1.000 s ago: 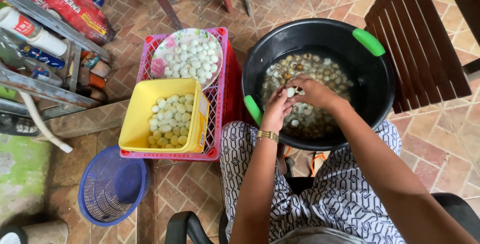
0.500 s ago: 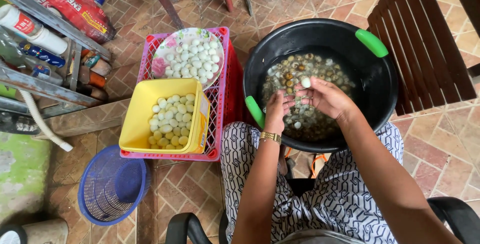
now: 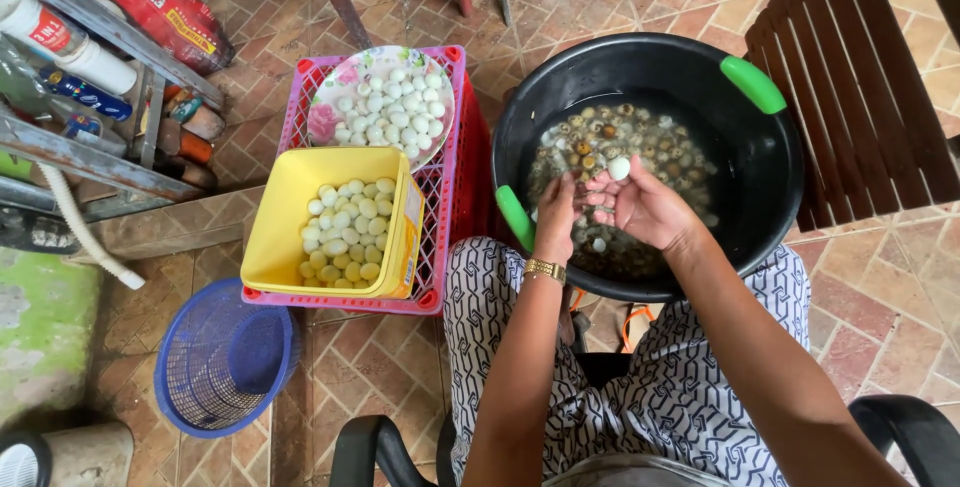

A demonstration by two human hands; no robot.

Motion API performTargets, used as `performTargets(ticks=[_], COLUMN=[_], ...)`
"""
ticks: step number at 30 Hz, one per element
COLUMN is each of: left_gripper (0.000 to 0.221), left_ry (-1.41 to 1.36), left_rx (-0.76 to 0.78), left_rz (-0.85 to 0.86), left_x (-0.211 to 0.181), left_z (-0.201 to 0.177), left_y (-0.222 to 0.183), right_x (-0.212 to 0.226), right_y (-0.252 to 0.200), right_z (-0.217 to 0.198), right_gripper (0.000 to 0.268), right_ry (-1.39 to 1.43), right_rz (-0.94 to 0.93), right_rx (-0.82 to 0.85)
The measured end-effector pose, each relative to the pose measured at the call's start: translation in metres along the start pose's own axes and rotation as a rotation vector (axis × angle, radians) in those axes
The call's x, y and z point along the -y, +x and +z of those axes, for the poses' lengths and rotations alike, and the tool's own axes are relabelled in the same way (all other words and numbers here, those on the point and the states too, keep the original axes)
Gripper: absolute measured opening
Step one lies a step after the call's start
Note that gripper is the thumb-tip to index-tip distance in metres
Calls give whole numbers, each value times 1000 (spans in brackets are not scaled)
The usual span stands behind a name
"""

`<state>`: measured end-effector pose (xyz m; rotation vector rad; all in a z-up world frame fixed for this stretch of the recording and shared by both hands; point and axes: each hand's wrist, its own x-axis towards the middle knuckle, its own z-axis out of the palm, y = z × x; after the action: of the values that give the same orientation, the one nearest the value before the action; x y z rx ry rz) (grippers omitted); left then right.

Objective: Peeling the shells off boiled quail eggs and placing them into a container.

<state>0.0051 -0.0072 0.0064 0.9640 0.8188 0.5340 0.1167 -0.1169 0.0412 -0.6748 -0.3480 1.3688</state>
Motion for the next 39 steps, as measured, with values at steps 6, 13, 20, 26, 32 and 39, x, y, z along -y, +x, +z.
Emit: performTargets(ticks=[6, 13, 20, 26, 32, 39], left_gripper=[40, 41, 36, 35, 34, 40], left_ry=[-10, -62, -23, -18, 46, 107], left_rx=[143, 290, 273, 211, 88, -11], left_rz=[69, 116, 146, 116, 43, -63], left_x=[-44, -27, -24, -5, 9, 29], left_z=[10, 4, 3, 0, -6, -10], left_y=[-36, -32, -31, -14, -1, 22], right_x=[-5, -8, -11, -2, -3, 16], right_y=[1, 8, 11, 10, 36, 4], right_z=[-19, -28, -27, -24, -149, -163], right_gripper=[62, 59, 62, 73, 58, 49], right_ry=[-186, -179, -254, -466, -1114, -1845], right_rz=[152, 169, 231, 334, 532, 712], right_rx=[-89, -133, -194, -257, -561, -565])
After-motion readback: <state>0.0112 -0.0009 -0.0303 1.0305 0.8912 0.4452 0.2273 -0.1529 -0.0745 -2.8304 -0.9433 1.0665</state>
